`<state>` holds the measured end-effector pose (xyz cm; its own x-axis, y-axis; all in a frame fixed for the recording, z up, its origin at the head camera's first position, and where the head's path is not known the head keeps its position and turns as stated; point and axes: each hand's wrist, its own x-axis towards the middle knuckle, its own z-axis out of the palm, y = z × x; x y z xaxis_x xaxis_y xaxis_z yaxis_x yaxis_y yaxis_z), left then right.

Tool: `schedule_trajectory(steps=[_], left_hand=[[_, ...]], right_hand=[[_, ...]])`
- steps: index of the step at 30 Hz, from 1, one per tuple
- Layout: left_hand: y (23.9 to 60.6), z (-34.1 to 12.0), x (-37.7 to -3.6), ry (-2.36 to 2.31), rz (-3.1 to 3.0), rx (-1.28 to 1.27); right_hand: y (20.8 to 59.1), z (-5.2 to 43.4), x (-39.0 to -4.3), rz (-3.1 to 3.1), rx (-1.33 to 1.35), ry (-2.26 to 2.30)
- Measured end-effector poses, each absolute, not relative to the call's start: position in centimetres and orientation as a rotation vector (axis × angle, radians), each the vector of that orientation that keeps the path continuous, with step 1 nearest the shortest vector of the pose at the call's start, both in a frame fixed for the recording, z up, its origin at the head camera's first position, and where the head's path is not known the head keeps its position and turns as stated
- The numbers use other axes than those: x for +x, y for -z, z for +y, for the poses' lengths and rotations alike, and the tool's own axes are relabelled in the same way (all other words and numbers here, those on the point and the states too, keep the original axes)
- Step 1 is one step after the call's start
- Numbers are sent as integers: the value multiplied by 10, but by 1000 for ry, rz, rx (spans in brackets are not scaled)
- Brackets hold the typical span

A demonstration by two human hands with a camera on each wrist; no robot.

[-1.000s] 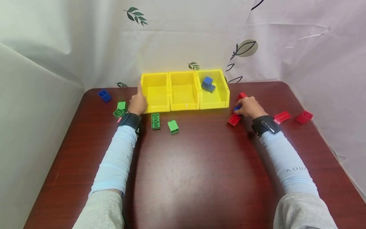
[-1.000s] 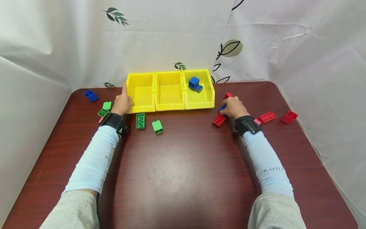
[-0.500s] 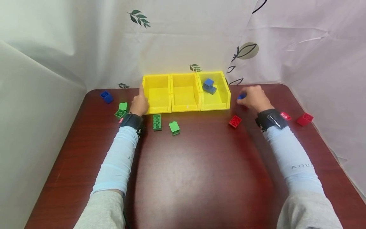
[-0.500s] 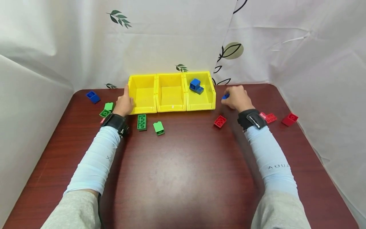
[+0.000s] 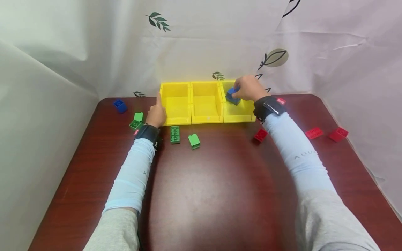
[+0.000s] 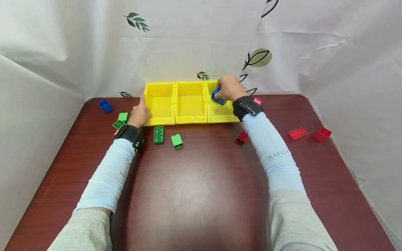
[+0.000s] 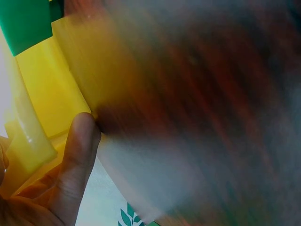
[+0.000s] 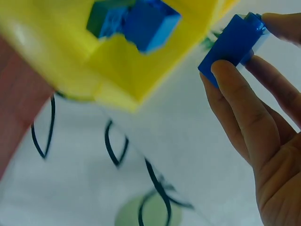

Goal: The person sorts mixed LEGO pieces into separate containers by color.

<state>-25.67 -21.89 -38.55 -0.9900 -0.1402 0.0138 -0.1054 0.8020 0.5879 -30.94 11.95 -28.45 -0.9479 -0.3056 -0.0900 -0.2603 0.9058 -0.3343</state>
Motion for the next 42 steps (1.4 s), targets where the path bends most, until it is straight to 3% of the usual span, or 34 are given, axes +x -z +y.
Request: schedule_trajectory(steps=[8,15,42], left_hand=[[390,-211,-256,970,-2933,234],[387,-203,-258,981,-2927,220],[387,-205,-255,1001,-2944,256]], right_hand=[[332,113,-331,2848,-564,386],[355,118,-333,2829,-450,347],[363,111,-328,2824,-377,388]])
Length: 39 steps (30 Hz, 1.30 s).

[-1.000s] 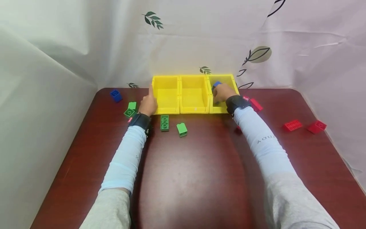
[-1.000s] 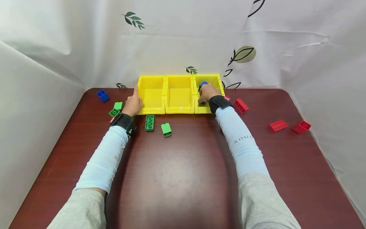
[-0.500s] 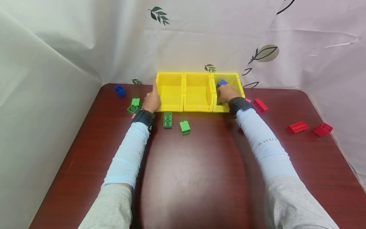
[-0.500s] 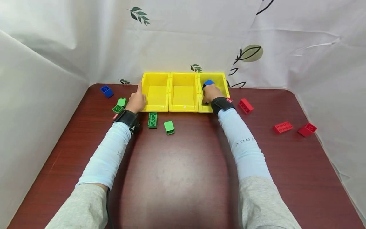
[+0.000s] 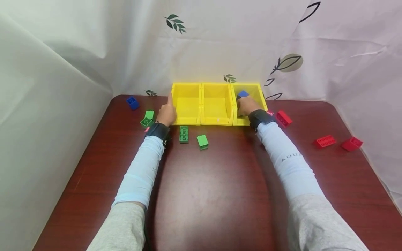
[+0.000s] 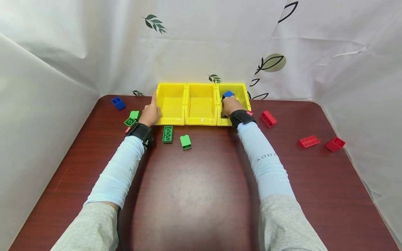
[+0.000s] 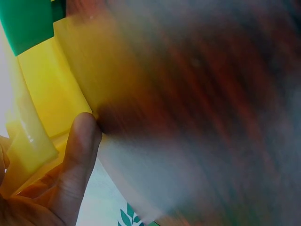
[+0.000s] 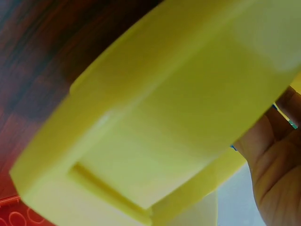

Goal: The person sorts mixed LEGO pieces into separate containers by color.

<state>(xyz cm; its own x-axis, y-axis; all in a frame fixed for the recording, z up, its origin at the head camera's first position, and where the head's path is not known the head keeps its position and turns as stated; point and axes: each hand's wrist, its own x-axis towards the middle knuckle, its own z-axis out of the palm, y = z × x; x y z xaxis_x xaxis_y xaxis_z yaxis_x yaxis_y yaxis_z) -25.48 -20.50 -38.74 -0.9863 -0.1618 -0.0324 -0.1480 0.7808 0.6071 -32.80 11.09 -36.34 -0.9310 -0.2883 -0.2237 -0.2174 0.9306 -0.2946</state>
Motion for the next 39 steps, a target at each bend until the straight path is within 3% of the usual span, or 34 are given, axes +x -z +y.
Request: schedule_trajectory(steps=[10,19,39], left_hand=[[407,-191,-258,993,-2995,203],[397,-184,-264,967,-2993,167],[389,-211,-262,1012,-2943,228]], right_hand=[[364,140,-305,2824,-450,379],[336,156,-248,2930,-409,547],[301,131,-189,3156,-740,718]])
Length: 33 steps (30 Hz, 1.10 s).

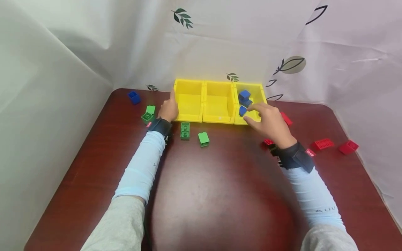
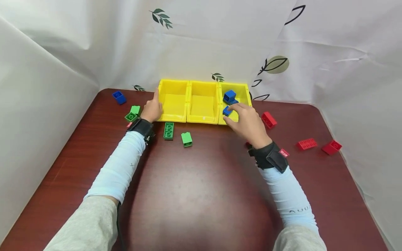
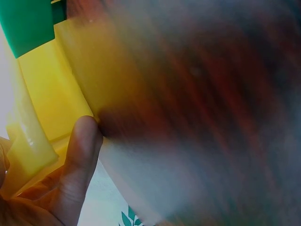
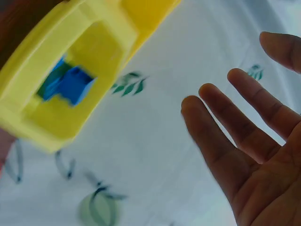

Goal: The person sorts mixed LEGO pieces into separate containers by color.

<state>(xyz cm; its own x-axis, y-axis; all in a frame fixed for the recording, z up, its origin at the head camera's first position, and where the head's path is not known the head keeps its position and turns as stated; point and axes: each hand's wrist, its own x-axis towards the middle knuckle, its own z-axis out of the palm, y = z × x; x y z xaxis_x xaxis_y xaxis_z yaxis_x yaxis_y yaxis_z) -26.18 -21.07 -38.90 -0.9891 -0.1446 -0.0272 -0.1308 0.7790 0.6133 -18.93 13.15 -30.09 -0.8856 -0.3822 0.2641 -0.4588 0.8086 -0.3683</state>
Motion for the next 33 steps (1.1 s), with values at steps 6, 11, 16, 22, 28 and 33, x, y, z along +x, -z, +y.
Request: schedule_trajectory(steps=[6,11,16,22,28,33], left_hand=[[384,-218,-259,986,-2937,254],[382,-218,-259,970,-2926,245],[385,-214,-259,977,-2935,229],[392,-208,-262,952,-2930,216],[391,-207,-261,939,-2937,237],[389,-206,-259,943,-2933,243]], right_hand=[[325,162,-189,-3042,426,-594],[356,190,-186,-3235,354,-518],[382,209,-179,-3189,430,-480],[394,216,-172,-3126,381,-529],[393,214,-172,-3084,387,-535],[395,215,-172,-3056,412,-544]])
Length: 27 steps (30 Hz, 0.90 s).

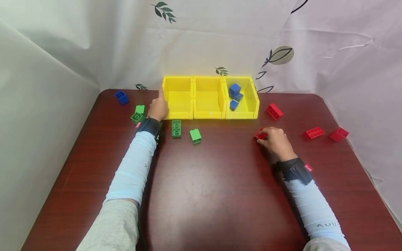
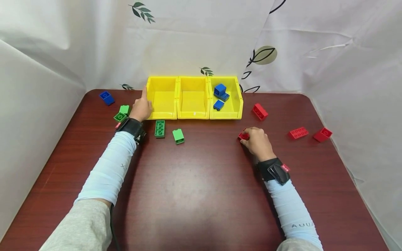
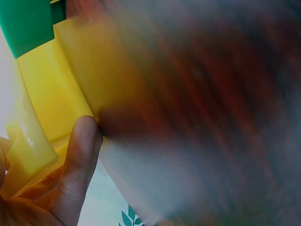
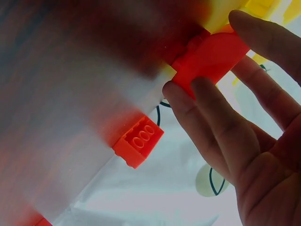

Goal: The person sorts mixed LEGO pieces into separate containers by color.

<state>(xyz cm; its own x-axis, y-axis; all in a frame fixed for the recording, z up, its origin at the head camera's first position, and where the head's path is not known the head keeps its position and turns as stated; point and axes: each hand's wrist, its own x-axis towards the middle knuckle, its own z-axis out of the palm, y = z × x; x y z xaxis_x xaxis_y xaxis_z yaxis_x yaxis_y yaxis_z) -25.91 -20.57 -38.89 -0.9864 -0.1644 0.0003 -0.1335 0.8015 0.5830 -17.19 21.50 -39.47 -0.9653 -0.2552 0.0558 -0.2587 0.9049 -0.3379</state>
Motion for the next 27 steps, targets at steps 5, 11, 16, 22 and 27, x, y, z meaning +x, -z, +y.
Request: schedule_trajectory(steps=[5,11,16,22,27], left_hand=[[387,-207,-260,941,-2929,243],[389,-208,-261,937,-2935,234],[390,-208,-260,955,-2928,233],[387,-208,-260,966,-2935,260],[388,-206,-259,990,-2943,269]], right_hand=[[394,213,-175,-2995,479,-573],[384,195,-183,-2798,629,-696],[351,162,-199,-2780,695,-704],[311,110,-225,-2870,719,-695],[300,72,-254,-2886,798,-706]])
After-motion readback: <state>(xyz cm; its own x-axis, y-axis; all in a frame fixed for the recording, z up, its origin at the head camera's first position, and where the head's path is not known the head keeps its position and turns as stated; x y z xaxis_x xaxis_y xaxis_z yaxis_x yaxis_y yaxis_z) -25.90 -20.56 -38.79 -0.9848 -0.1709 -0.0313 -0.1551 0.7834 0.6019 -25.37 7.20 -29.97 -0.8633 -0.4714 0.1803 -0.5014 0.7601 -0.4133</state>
